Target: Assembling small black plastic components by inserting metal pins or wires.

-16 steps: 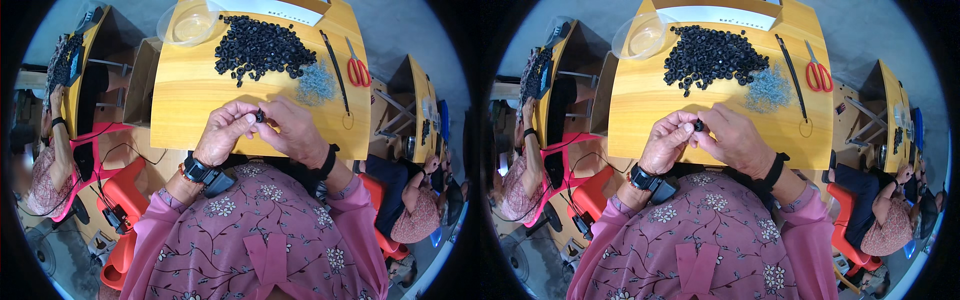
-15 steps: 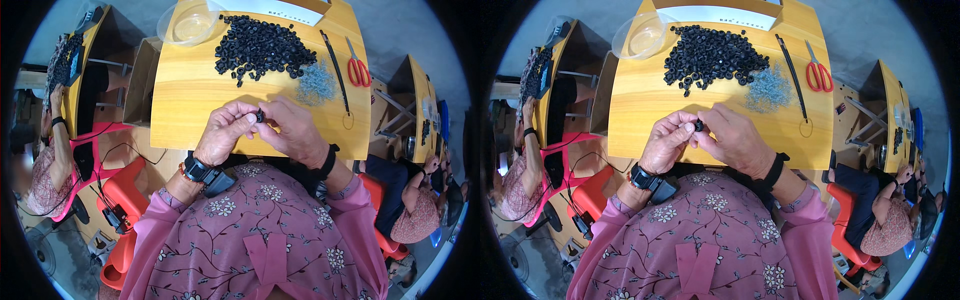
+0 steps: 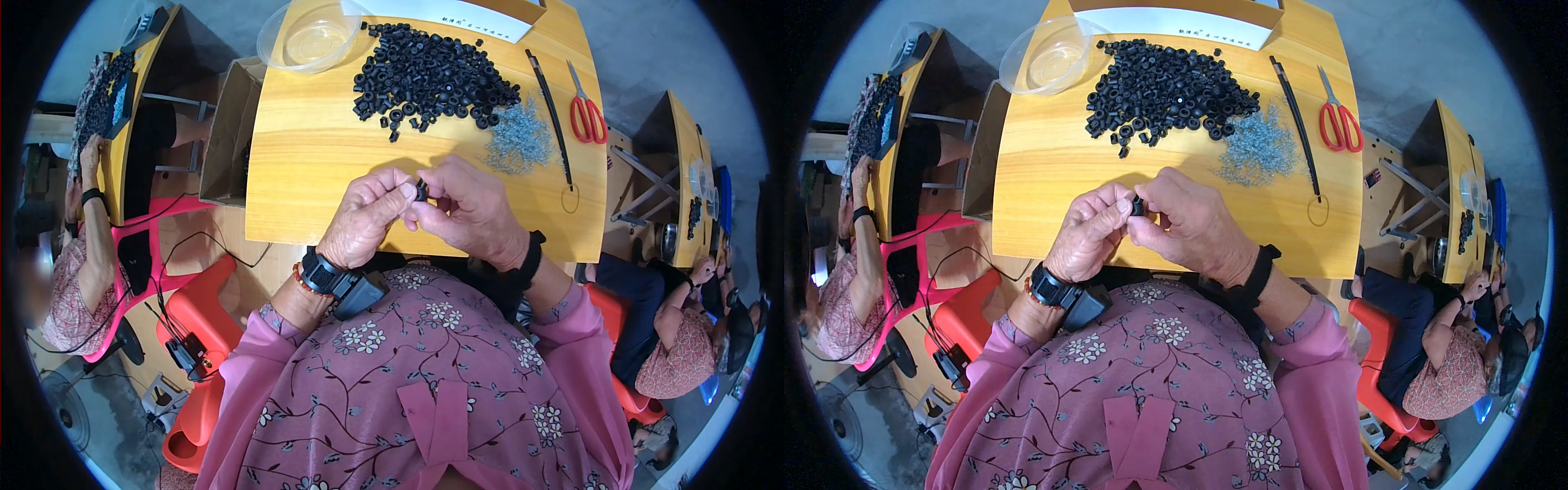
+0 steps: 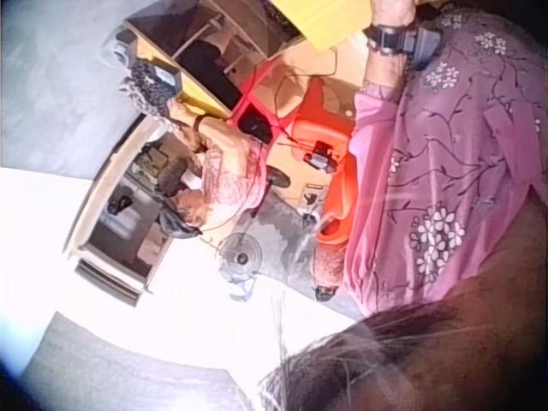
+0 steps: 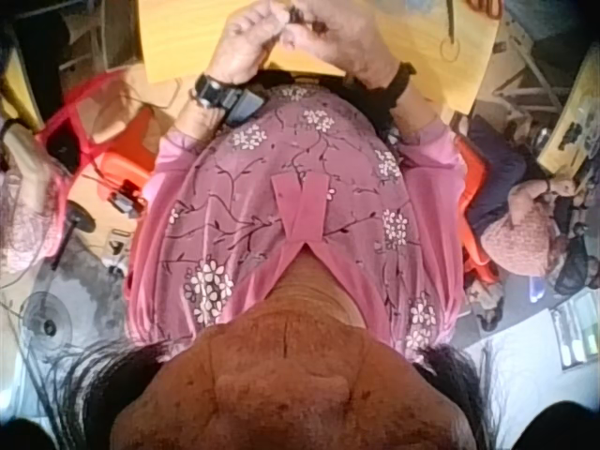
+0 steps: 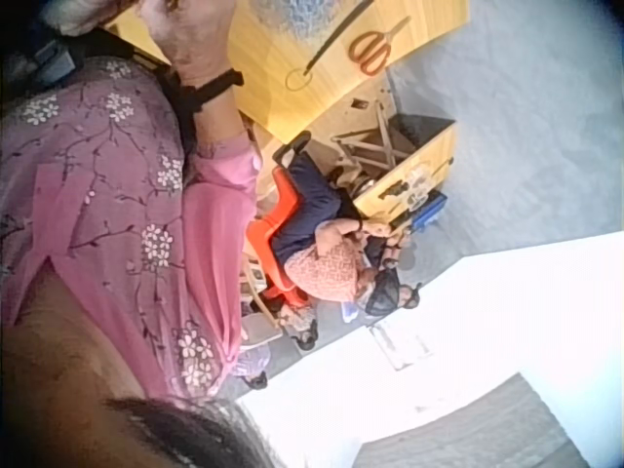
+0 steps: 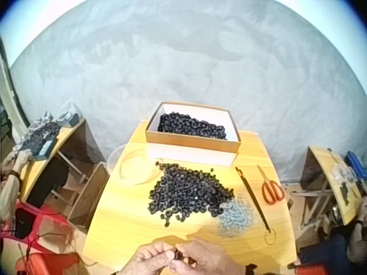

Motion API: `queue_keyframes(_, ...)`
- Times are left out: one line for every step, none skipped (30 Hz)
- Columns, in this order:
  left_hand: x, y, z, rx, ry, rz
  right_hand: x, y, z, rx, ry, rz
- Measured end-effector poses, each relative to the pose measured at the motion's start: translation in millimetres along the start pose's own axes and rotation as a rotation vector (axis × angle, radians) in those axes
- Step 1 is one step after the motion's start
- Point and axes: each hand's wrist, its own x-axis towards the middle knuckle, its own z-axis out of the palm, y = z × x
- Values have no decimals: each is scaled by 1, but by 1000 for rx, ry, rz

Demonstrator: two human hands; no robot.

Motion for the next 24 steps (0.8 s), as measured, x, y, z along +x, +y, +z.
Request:
queue_keyframes(0, 2, 0, -17, -7, -10, 0, 0, 0, -2, -4, 3)
queue_keyframes(0, 3, 1, -33, -14, -20, 0, 1, 1, -12, -1, -27)
queue_keyframes(0, 4, 1, -50, -22, -30, 1, 2, 2, -23, 1, -58)
queue_keyframes(0, 4, 1, -55, -25, -30, 1, 3, 3, -33, 4, -89)
queue_keyframes(0, 5, 1, -60, -30, -29, 2, 2, 2, -48, -6, -87)
queue_keyframes(0, 5, 1, -65, -33, -28, 3, 0, 1, -63, -17, -86)
queue_keyframes(0, 5, 0, -65, -39, -26, 3, -2, 1, -78, -27, -85)
queue_keyframes(0, 5, 0, -66, -45, -24, 3, -4, 0, -48, -25, -66)
queue_keyframes(0, 5, -1, -66, -51, -21, 4, -6, 0, -19, -22, -48)
queue_keyframes(0, 4, -1, -47, -48, -13, 4, -8, 0, 10, -20, -29)
queue_keyframes(0, 3, -1, -28, -45, -4, 4, -8, -1, 18, -29, -27)
queue_keyframes(0, 2, -1, -10, -42, 3, 4, -9, -2, 27, -38, -24)
queue_keyframes(0, 2, -1, 3, -37, 9, 4, -9, -3, 35, -48, -21)
queue_keyframes(0, 2, -1, 15, -31, 15, 3, -8, -4, 44, -52, -24)
queue_keyframes(0, 2, 0, 27, -26, 20, 3, -7, -5, 54, -56, -26)
queue_keyframes(-1, 2, 1, 13, -19, 23, 3, -6, -5, 64, -59, -29)
queue_keyframes(-1, 2, 2, -1, -12, 25, 3, -6, -6, 60, -65, -20)
queue_keyframes(-1, 2, 3, -15, -5, 28, 3, -8, -7, 56, -71, -12)
queue_keyframes(-1, 1, 2, -11, -13, 34, 3, -8, -7, 53, -77, -3)
queue_keyframes(-1, -1, 0, -6, -21, 39, 3, -8, -6, 37, -64, -22)
queue_keyframes(-1, -2, -1, -2, -30, 45, 3, -7, -5, 22, -52, -39)
queue_keyframes(0, -2, -2, 2, -31, 46, 3, -6, -3, 6, -39, -57)
queue_keyframes(0, -2, -2, 5, -32, 47, 3, -6, -2, 9, -32, -62)
queue_keyframes(-1, -2, -3, 9, -32, 49, 3, -5, -1, 13, -26, -69)
